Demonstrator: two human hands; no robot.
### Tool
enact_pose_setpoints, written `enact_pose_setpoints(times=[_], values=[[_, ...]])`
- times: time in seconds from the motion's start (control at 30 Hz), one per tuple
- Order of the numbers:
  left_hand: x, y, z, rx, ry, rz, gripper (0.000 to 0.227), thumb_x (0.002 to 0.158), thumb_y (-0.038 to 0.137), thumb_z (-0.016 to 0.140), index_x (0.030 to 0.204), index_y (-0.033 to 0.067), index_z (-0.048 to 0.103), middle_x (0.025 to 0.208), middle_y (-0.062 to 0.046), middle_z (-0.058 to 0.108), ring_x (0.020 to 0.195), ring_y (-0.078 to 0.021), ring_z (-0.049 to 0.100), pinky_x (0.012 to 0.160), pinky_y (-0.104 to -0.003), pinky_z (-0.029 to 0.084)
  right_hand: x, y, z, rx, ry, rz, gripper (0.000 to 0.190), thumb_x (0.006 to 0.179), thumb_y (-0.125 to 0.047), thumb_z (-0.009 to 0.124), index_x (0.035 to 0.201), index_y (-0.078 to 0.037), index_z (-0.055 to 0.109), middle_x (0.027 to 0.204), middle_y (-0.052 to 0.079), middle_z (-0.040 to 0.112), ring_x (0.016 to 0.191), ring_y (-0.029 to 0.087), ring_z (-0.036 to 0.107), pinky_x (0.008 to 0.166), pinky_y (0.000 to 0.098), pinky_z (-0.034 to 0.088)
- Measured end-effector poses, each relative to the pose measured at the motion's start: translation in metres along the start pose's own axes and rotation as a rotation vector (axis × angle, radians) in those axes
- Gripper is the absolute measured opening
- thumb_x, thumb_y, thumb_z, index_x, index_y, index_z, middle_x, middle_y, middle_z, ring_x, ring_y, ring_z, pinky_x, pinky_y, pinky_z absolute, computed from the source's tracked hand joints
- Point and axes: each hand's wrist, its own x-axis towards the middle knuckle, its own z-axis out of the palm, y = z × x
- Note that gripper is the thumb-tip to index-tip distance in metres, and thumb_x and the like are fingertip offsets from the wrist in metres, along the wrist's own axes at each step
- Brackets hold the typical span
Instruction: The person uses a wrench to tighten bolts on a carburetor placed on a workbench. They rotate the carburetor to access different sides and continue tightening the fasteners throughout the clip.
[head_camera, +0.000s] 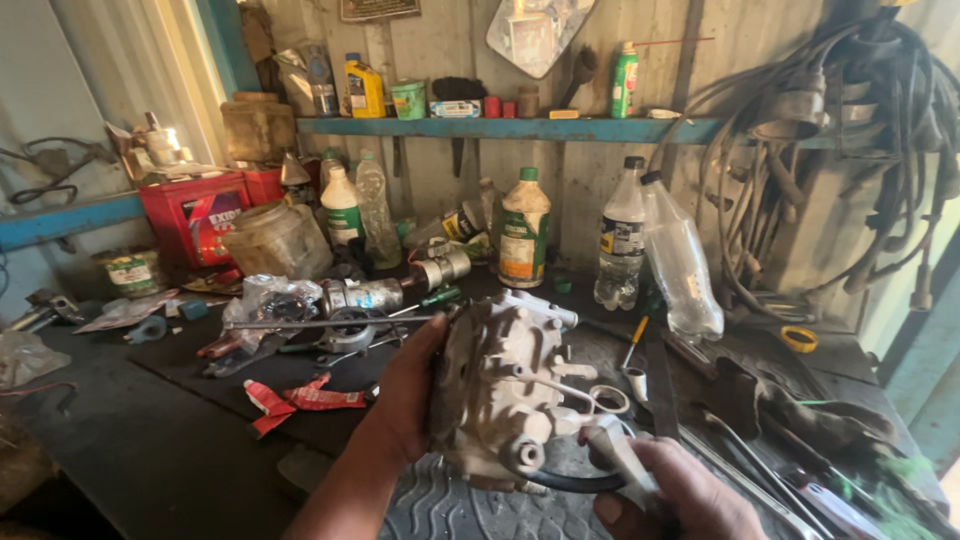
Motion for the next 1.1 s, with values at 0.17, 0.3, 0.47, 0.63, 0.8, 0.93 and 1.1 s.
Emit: enact_pose_setpoints(times=[0.17, 0.3, 0.47, 0.63, 0.8, 0.93, 1.1], values=[[-0.008, -0.007, 0.011, 0.040, 0.037, 0.148, 0.050, 0.097, 0.050, 0.058, 0.125, 0.0086, 0.066, 0.109, -0.014, 0.073, 0.095, -0.0301, 0.069, 0.089, -0.051, 0.055, 0.019, -0.037, -0.023, 0.345, -0.033, -0.307, 0.028, 0.095, -0.003, 0.070, 0.122, 0.003, 0.074, 0.109, 0.013, 0.080, 0.108, 0.020, 0.069, 0.092, 0.0332, 0.051], [-0.004, -0.025, 0.019, -0.234, -0.065, 0.141, 0.066, 0.091, 0.063, 0.052, 0.117, 0.0043, 0.068, 0.106, -0.015, 0.076, 0.096, -0.0328, 0.073, 0.091, -0.049, 0.057, 0.032, -0.080, -0.046, 0.130, 0.039, 0.093, 0.036, 0.094, -0.009, 0.073, 0.130, -0.007, 0.074, 0.089, 0.012, 0.071, 0.081, 0.019, 0.060, 0.069, 0.0349, 0.052], [-0.010, -0.050, 0.016, -0.242, 0.193, 0.230, 0.050, 0.095, 0.047, 0.048, 0.118, 0.0083, 0.070, 0.112, -0.009, 0.077, 0.102, -0.0265, 0.073, 0.096, -0.043, 0.054, 0.071, -0.131, -0.053, 0.335, 0.141, 0.114, 0.021, 0.091, -0.009, 0.063, 0.110, 0.000, 0.070, 0.084, 0.002, 0.074, 0.075, 0.008, 0.064, 0.066, 0.0258, 0.053], [0.001, -0.055, -0.009, 0.025, 0.501, 0.212, 0.043, 0.101, 0.037, 0.048, 0.112, 0.0048, 0.074, 0.111, -0.009, 0.073, 0.101, -0.0246, 0.067, 0.093, -0.041, 0.050, 0.116, -0.142, -0.057, 0.243, 0.015, 0.245, 0.021, 0.091, -0.011, 0.065, 0.109, -0.002, 0.072, 0.083, 0.005, 0.075, 0.073, 0.011, 0.065, 0.066, 0.0283, 0.052], [-0.007, -0.035, -0.005, 0.566, 0.379, 0.669, 0.052, 0.101, 0.041, 0.046, 0.127, 0.0007, 0.067, 0.125, -0.007, 0.070, 0.119, -0.0199, 0.061, 0.107, -0.036, 0.043, 0.136, -0.129, -0.040, 0.249, 0.010, 0.277, 0.021, 0.092, -0.014, 0.067, 0.111, -0.004, 0.073, 0.085, 0.003, 0.073, 0.073, 0.010, 0.064, 0.066, 0.0279, 0.051], [-0.033, -0.017, 0.012, 0.782, -0.072, 0.723, 0.083, 0.091, 0.057, 0.063, 0.151, 0.0024, 0.045, 0.140, -0.009, 0.063, 0.133, -0.0201, 0.055, 0.115, -0.035, 0.037, 0.144, -0.111, -0.037, 0.324, -0.047, 0.169, 0.022, 0.094, -0.018, 0.066, 0.111, -0.004, 0.072, 0.085, -0.002, 0.070, 0.074, 0.006, 0.062, 0.068, 0.0245, 0.053], [-0.033, -0.016, 0.023, 0.961, -0.047, 0.670, 0.104, 0.072, 0.057, 0.084, 0.151, 0.0024, 0.045, 0.131, -0.014, 0.068, 0.121, -0.0195, 0.062, 0.107, -0.036, 0.047, 0.132, -0.085, -0.042, 0.422, -0.025, 0.425, 0.033, 0.099, -0.035, 0.063, 0.109, -0.005, 0.069, 0.077, 0.000, 0.057, 0.060, 0.011, 0.045, 0.050, 0.0309, 0.036]])
